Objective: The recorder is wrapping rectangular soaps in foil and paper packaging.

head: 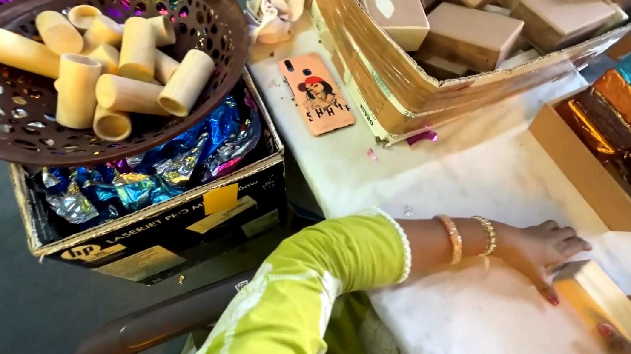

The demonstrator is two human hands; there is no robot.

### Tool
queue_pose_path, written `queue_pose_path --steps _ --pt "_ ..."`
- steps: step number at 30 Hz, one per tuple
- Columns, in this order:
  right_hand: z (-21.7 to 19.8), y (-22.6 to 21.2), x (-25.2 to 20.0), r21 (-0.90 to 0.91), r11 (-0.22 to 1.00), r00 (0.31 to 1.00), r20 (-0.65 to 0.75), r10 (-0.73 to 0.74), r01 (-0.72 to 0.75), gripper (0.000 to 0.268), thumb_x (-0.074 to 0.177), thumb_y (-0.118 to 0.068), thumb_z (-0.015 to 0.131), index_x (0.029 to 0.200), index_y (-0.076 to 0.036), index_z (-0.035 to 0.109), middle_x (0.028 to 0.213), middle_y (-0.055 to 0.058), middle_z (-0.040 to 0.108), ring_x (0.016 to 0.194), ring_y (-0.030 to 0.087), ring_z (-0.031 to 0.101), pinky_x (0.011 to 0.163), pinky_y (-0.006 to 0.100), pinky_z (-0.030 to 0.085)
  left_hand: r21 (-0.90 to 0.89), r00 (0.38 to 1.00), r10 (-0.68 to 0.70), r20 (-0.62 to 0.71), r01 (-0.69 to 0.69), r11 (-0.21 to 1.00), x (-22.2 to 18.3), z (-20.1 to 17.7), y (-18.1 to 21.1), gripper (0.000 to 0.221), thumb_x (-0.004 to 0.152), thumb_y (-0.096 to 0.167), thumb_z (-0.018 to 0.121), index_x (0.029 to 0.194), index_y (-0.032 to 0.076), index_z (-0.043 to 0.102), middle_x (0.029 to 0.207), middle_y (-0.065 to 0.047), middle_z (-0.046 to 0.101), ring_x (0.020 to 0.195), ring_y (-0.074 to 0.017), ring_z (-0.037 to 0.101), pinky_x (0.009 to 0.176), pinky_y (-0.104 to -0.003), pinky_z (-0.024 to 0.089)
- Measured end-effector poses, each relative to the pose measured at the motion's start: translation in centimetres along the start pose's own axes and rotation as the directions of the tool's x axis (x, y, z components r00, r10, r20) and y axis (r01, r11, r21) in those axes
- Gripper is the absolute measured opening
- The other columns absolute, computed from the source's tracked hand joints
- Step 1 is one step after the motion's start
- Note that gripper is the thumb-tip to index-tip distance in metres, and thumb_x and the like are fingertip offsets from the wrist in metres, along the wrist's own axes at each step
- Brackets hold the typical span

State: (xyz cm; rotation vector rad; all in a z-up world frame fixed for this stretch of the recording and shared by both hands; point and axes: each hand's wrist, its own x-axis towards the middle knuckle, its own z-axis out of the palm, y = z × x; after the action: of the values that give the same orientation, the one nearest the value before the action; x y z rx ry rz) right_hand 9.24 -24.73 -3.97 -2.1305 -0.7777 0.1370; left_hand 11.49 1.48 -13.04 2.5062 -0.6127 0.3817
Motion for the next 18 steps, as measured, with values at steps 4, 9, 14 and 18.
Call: queue_pose_path --steps 4,9,14,18 --pt "-0.5 1.6 0.1 0.095 0.995 0.999 -0.046 0.005 -0.001 0.075 0.092 -0.008 0.071 0.161 -0.003 0.042 0.14 0.011 0.058 0.119 0.017 0.056 0.102 0.031 0.049 0.135 0.997 0.08 -0.019 -0.076 0.988 -5.4 -1.8 3.2 0.12 0.072 0.079 0.075 0.141 -0.009 0.031 0.141 -0.027 0.042 0.129 -0.0406 0.038 0.106 -0.045 0.034" --pt "-0.6 2.0 0.6 0.139 0.99 0.998 -0.059 0.02 -0.011 0.059 0.102 -0.011 0.066 0.157 -0.002 0.046 0.132 0.007 0.06 0.115 0.013 0.054 0.101 0.027 0.046 0.125 0.995 0.025 -0.099 -0.013 0.992 -18.6 -10.1 11.0 0.058 0.088 0.051 0.067 0.118 0.002 0.058 0.124 -0.015 0.06 0.119 -0.0335 0.055 0.106 -0.049 0.044" --pt "-0.5 3.5 0.8 0.05 0.998 0.997 -0.065 0.032 -0.029 0.049 0.105 -0.01 0.067 0.15 -0.002 0.051 0.119 0.009 0.058 0.103 0.014 0.05 0.092 0.027 0.045 0.181 0.852 -0.298 -0.431 0.405 0.896 -31.0 -23.4 17.4 0.023 0.091 0.028 0.071 0.086 0.005 0.069 0.096 -0.012 0.069 0.101 -0.0318 0.063 0.085 -0.043 0.053" --pt "-0.3 4.6 1.5 0.227 0.97 0.996 -0.048 -0.081 0.09 0.047 0.107 -0.019 0.061 0.15 -0.002 0.05 0.124 0.002 0.06 0.109 0.008 0.054 0.096 0.023 0.045 0.344 0.544 -0.362 -0.757 0.802 0.488 -39.3 -30.7 18.4 0.03 0.083 0.022 0.079 0.099 0.002 0.062 0.099 -0.018 0.06 0.097 -0.0384 0.057 0.085 -0.049 0.048"
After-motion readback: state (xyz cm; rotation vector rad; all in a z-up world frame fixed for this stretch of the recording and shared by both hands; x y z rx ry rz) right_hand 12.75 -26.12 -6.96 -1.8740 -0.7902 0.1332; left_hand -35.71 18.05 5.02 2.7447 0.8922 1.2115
